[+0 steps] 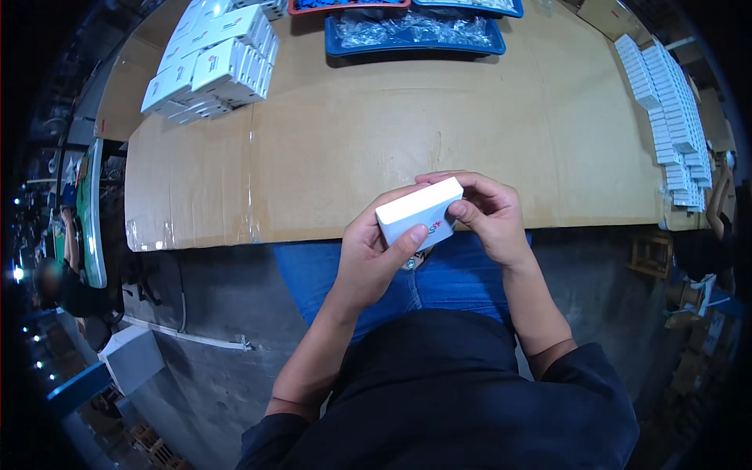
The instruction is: The recorder is packaging electronic components into small white boxes at a factory workbench.
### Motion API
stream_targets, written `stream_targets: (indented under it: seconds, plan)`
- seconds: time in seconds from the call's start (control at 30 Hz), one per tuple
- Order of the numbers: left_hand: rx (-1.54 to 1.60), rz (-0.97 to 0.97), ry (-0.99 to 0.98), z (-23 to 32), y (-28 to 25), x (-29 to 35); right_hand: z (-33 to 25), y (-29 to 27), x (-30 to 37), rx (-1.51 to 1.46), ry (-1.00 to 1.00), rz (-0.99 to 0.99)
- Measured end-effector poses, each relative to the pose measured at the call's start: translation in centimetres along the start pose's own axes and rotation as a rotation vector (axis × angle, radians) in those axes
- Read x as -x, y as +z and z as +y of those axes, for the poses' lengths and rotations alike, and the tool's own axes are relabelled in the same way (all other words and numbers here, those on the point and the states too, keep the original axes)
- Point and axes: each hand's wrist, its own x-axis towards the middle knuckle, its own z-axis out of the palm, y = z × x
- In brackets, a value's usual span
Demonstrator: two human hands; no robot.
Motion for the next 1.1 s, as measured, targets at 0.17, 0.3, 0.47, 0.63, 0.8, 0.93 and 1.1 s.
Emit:
stream_targets:
  seconds: [0.17, 0.3, 0.47, 0.63, 0.8, 0.93, 1.1]
  plan:
    - [-0.059, -0.017, 0.03, -0.8, -0.3, 0.1, 0.2, -0.4, 0.9, -0.058, 0.005, -0.016]
    - [-0.136, -0.041, 0.076, -1.0, -0.8, -0.1, 0.8, -0.2, 0.9, -0.04, -0.043, 0.003]
    - [0.122, 0.112, 0.076, -2.1, -0.4, -0.3, 1.0, 1.3, -0.8, -0.196, 0.058, 0.064]
    - [0.329, 0.22, 0.151, -3.2, -0.8, -0.6, 3.1, 1.6, 0.1, -0.097, 0.107, 0.06]
    - [-0.081, 0.405, 0.392, -3.0, -1.7, -1.5, 2.4, 0.7, -0.8, 0.021, -0.07, 0.151]
    - [-0.422, 0.126, 0.363, -1.4, -2.8, -1.4, 0.7, 0.6, -0.8, 0.226, 0.011, 0.079]
    - [-0.066, 0.016, 0.214, -1.4, -2.1, -1.0, 1.4, 1.6, -0.1, -0.059, 0.065, 0.115]
